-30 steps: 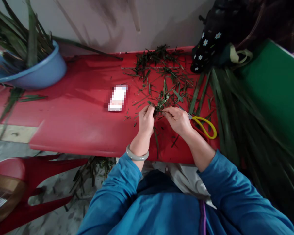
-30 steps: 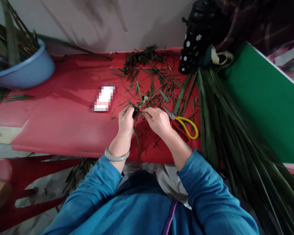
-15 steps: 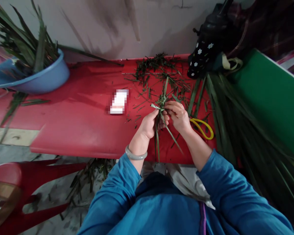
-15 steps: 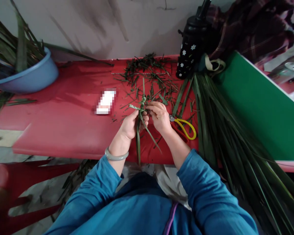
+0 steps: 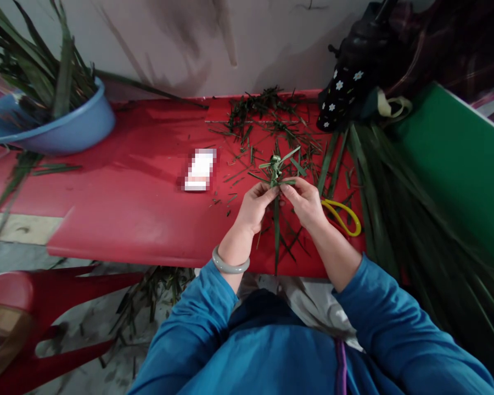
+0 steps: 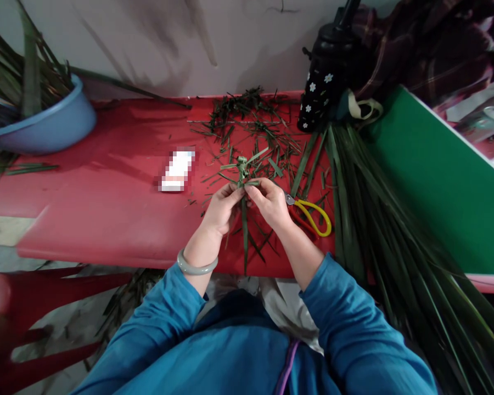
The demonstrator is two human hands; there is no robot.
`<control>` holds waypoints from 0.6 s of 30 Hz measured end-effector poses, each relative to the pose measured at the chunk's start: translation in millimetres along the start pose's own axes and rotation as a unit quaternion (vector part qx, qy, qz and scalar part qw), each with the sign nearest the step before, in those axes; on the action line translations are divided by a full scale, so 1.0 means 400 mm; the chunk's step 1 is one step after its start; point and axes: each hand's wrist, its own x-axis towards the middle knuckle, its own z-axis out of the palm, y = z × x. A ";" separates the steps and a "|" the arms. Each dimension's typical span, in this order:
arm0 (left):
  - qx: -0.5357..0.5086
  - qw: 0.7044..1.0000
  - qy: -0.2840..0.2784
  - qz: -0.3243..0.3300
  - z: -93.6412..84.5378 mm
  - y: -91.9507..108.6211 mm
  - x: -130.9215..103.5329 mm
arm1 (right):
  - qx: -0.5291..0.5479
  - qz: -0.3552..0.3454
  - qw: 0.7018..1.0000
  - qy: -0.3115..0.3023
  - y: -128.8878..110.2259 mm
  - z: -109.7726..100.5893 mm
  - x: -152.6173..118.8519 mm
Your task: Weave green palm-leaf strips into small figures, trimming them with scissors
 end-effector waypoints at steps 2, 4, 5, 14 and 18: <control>0.015 1.000 0.004 0.003 0.004 0.001 -0.002 | -0.021 -0.013 0.999 0.023 0.006 0.000 0.002; 0.014 1.000 0.008 0.001 0.006 0.002 -0.003 | -0.046 -0.029 0.998 0.037 0.010 -0.002 0.003; 0.014 1.000 0.006 -0.003 0.006 0.003 -0.003 | -0.052 -0.036 0.997 0.043 0.011 -0.002 0.003; 0.109 0.994 -0.010 0.011 0.005 0.005 -0.008 | -0.047 -0.070 0.994 0.066 0.017 -0.004 0.004; 0.082 0.996 -0.016 -0.002 0.006 0.006 -0.010 | -0.055 -0.075 0.994 0.064 0.016 -0.005 0.004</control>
